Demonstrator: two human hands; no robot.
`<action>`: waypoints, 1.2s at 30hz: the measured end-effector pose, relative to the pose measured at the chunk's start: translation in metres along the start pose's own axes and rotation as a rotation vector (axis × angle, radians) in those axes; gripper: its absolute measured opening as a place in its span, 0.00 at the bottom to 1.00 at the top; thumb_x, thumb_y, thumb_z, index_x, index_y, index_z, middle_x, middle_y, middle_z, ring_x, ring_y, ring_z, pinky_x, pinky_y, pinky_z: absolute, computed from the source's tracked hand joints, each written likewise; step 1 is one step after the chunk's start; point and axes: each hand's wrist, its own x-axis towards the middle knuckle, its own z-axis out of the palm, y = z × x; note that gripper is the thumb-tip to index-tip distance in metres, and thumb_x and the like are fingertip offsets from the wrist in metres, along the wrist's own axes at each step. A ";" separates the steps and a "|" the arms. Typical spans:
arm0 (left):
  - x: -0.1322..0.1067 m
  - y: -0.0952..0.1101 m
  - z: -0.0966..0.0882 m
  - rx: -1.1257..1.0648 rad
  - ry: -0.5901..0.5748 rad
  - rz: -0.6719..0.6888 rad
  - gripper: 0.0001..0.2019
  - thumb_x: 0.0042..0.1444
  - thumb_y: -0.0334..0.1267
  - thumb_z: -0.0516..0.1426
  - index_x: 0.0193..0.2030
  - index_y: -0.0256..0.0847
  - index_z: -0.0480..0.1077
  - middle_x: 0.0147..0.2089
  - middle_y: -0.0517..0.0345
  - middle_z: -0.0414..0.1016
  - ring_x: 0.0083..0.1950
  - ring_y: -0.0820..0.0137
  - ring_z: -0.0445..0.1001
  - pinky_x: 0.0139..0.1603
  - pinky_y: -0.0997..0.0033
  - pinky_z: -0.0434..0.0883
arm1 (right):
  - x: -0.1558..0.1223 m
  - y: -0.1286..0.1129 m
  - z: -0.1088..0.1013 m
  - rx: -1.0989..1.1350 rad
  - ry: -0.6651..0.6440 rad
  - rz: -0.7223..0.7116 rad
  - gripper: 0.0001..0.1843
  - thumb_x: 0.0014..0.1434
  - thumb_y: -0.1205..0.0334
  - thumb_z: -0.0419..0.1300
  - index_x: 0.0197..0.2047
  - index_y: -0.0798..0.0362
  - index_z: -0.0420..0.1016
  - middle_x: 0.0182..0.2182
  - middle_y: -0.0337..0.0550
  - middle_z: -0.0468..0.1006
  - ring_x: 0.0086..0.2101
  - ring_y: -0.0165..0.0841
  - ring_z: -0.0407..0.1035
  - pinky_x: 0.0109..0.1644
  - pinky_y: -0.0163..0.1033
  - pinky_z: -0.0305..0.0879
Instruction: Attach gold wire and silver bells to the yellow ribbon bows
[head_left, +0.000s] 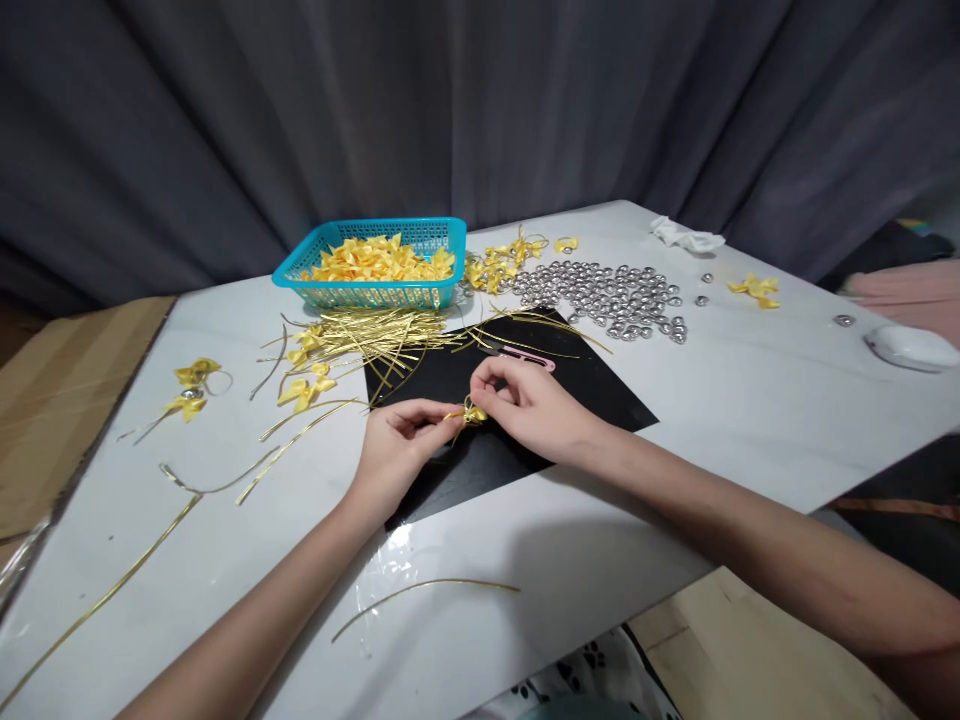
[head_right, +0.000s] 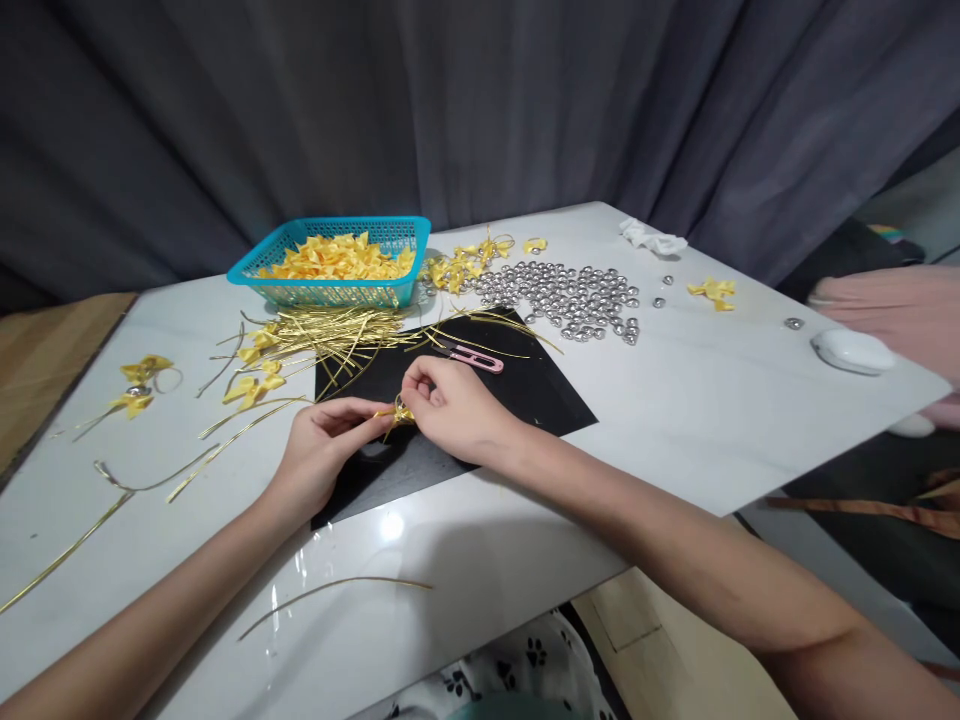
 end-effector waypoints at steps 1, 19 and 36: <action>0.000 0.000 0.000 0.000 -0.004 -0.002 0.04 0.39 0.33 0.67 0.25 0.41 0.79 0.27 0.59 0.81 0.27 0.76 0.73 0.30 0.80 0.69 | 0.000 -0.001 -0.001 0.056 -0.029 0.065 0.06 0.58 0.70 0.53 0.28 0.57 0.64 0.20 0.32 0.61 0.17 0.19 0.50 0.19 0.29 0.44; 0.005 0.001 -0.003 -0.199 0.073 -0.039 0.04 0.37 0.32 0.67 0.25 0.40 0.79 0.26 0.60 0.79 0.27 0.78 0.70 0.31 0.80 0.67 | -0.012 -0.002 -0.002 -0.430 -0.022 -0.499 0.07 0.61 0.70 0.47 0.36 0.58 0.65 0.32 0.44 0.67 0.31 0.29 0.61 0.35 0.34 0.56; 0.004 0.002 -0.002 -0.270 0.126 -0.068 0.06 0.35 0.31 0.67 0.24 0.38 0.78 0.28 0.59 0.79 0.29 0.76 0.72 0.34 0.78 0.69 | -0.011 0.000 -0.002 -0.768 -0.298 -0.483 0.12 0.59 0.74 0.48 0.45 0.60 0.66 0.41 0.49 0.69 0.30 0.30 0.64 0.32 0.35 0.59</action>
